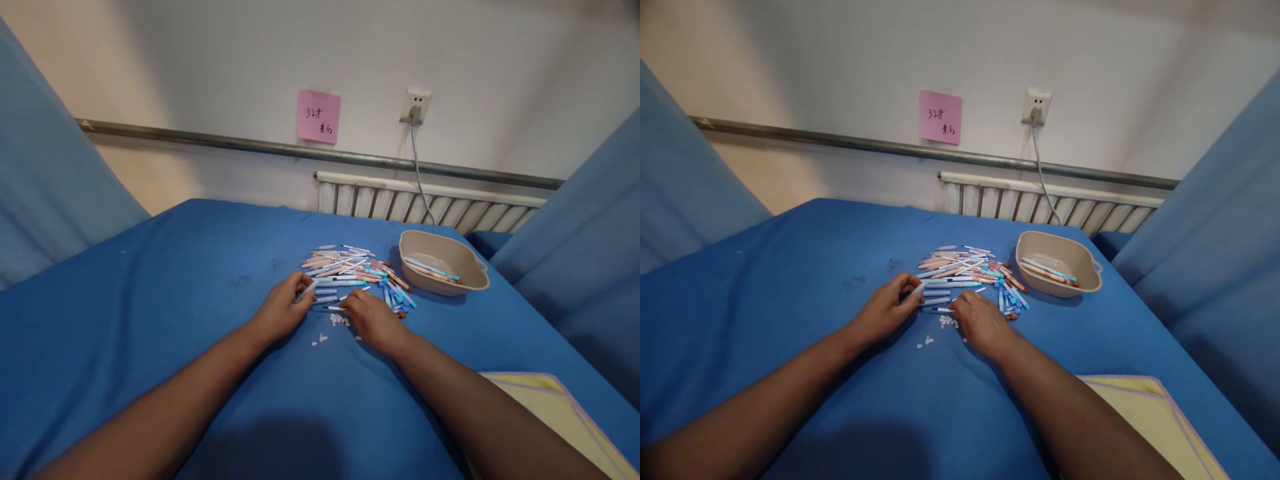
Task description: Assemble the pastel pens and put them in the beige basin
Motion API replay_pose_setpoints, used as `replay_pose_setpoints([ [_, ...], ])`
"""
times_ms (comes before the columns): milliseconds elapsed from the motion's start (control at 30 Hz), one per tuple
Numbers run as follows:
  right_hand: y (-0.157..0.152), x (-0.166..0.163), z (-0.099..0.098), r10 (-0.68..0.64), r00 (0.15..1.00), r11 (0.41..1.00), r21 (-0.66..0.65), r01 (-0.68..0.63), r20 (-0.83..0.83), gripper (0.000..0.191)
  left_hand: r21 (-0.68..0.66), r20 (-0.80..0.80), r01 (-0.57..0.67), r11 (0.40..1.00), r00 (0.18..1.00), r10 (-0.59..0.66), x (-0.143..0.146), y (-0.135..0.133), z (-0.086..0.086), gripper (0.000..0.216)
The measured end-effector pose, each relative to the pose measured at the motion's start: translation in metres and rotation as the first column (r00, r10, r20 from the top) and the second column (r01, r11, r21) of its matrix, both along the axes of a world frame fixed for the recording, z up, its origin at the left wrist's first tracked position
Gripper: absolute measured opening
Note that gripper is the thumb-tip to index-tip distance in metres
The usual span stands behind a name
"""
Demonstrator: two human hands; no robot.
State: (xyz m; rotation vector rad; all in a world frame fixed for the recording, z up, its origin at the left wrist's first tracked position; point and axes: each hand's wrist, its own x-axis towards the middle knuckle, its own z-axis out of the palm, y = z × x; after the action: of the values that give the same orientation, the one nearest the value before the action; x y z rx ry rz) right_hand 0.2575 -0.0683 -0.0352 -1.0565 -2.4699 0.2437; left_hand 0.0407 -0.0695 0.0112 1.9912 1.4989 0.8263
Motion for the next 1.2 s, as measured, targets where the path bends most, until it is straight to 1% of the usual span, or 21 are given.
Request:
replay_pose_setpoints([
  [100,-0.003,0.002,0.003,-0.009,0.998,1.0,0.001,0.009,-0.066,0.02,0.029,0.057,-0.028,0.999,0.998,0.027,-0.001,0.001,-0.002,0.02],
  [167,-0.007,0.005,0.007,-0.019,0.995,1.0,0.002,0.019,-0.096,0.02,0.006,0.084,0.013,1.0,0.996,-0.013,0.001,0.001,-0.002,0.021],
  [300,-0.018,0.009,0.018,-0.038,0.99,0.999,-0.004,0.037,-0.137,0.018,-0.114,0.178,0.143,0.983,0.977,-0.122,0.005,-0.005,0.003,0.029],
  [367,-0.025,0.01,0.022,-0.048,0.989,0.999,-0.017,0.046,-0.14,0.018,-0.177,0.213,0.185,0.967,0.966,-0.146,0.007,-0.01,0.005,0.031],
  [467,-0.036,0.009,0.025,-0.038,0.992,0.998,-0.048,0.033,-0.119,0.019,-0.243,0.225,0.217,0.945,0.961,-0.163,0.009,-0.017,0.008,0.031],
  [633,-0.052,0.006,0.025,-0.041,0.992,0.994,-0.108,0.028,-0.121,0.02,-0.346,0.274,0.247,0.905,0.949,-0.155,0.015,-0.024,0.008,0.031],
  [767,-0.057,0.007,0.025,-0.043,0.988,0.988,-0.153,0.02,-0.149,0.018,-0.415,0.329,0.276,0.867,0.934,-0.14,0.019,-0.025,0.005,0.032],
  [900,-0.054,0.009,0.025,-0.025,0.986,0.985,-0.173,-0.004,-0.163,0.014,-0.452,0.373,0.299,0.841,0.919,-0.126,0.02,-0.023,0.003,0.033],
  [1067,-0.052,0.009,0.021,-0.023,0.972,0.98,-0.199,-0.025,-0.234,0.013,-0.477,0.413,0.326,0.816,0.903,-0.12,0.021,-0.021,-0.001,0.034],
  [1133,-0.052,0.009,0.021,-0.032,0.961,0.976,-0.215,-0.029,-0.274,0.015,-0.486,0.427,0.327,0.811,0.898,-0.107,0.022,-0.02,-0.004,0.034],
  [1200,-0.051,0.01,0.021,-0.024,0.949,0.971,-0.232,-0.053,-0.314,0.02,-0.492,0.44,0.331,0.805,0.892,-0.099,0.024,-0.02,-0.006,0.034],
])
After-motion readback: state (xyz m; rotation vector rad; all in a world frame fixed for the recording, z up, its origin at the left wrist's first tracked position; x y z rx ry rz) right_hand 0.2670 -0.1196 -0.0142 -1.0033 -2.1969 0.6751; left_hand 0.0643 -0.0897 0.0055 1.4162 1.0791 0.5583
